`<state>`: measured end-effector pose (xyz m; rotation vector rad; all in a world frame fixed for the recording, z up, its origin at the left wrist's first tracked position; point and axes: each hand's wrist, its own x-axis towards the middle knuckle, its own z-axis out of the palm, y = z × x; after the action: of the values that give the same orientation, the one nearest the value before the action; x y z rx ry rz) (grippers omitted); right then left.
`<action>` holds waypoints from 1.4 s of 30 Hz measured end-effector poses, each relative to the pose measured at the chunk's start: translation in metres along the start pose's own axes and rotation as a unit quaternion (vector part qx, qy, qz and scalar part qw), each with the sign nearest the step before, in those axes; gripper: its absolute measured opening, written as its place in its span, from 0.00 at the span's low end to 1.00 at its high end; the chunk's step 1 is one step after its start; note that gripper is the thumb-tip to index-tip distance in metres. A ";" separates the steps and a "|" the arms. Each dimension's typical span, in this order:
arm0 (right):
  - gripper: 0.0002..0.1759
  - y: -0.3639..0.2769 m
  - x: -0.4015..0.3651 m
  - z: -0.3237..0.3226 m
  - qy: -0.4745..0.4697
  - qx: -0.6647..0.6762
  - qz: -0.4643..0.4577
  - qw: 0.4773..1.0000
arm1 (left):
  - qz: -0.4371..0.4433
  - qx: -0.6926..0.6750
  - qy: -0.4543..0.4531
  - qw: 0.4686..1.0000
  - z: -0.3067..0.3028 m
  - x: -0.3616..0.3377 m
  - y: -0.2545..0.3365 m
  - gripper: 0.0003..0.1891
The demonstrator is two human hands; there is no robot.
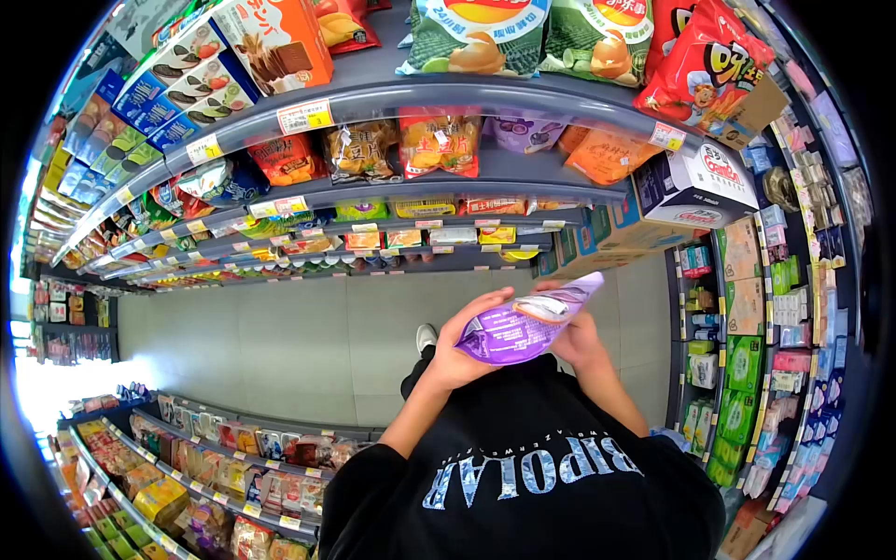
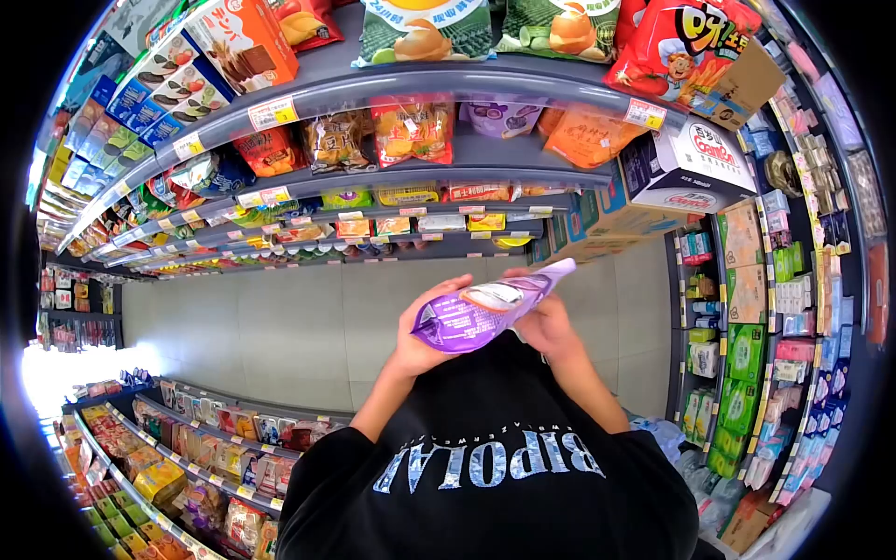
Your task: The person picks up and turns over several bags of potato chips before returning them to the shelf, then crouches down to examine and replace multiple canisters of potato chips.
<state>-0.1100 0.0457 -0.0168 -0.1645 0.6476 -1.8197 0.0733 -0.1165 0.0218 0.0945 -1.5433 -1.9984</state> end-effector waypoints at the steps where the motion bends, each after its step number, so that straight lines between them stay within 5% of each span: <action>1: 0.29 0.006 0.001 0.005 0.000 -0.011 0.019 1.000 | 0.004 0.009 0.006 1.000 0.004 -0.001 0.007 0.45; 13: 0.27 0.037 0.005 0.010 0.031 0.038 0.061 0.997 | 0.015 0.006 0.076 0.997 0.016 -0.014 0.007 0.42; 20: 0.24 0.052 0.000 -0.035 0.057 -0.020 0.077 0.995 | -0.087 -0.011 0.118 0.989 0.021 -0.019 0.016 0.45; 23: 0.22 0.048 -0.003 -0.021 0.149 -0.142 0.024 0.978 | -0.077 0.062 0.067 0.993 0.016 -0.022 0.021 0.50; 32: 0.24 0.020 0.005 0.000 0.092 0.047 0.077 0.992 | 0.086 0.154 -0.046 0.983 0.015 -0.001 0.018 0.65; 34: 0.24 0.010 -0.004 0.027 0.162 -0.125 0.090 0.975 | 0.070 0.116 -0.038 0.990 0.023 0.004 0.017 0.66; 36: 0.24 0.016 -0.002 0.010 0.129 0.024 0.130 0.983 | 0.051 0.102 -0.027 0.993 0.025 0.003 0.010 0.69; 38: 0.23 0.023 -0.009 -0.011 0.072 -0.118 0.177 0.974 | -0.008 0.125 -0.002 0.992 0.027 0.008 0.016 0.69; 42: 0.18 0.019 -0.012 -0.038 -0.096 -0.072 0.250 0.961 | 0.016 0.111 0.033 0.993 0.027 0.015 0.016 0.62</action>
<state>-0.1055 0.0660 -0.0557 -0.2472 0.6182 -1.2545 0.0565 -0.1032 0.0490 0.2220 -1.7080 -1.7747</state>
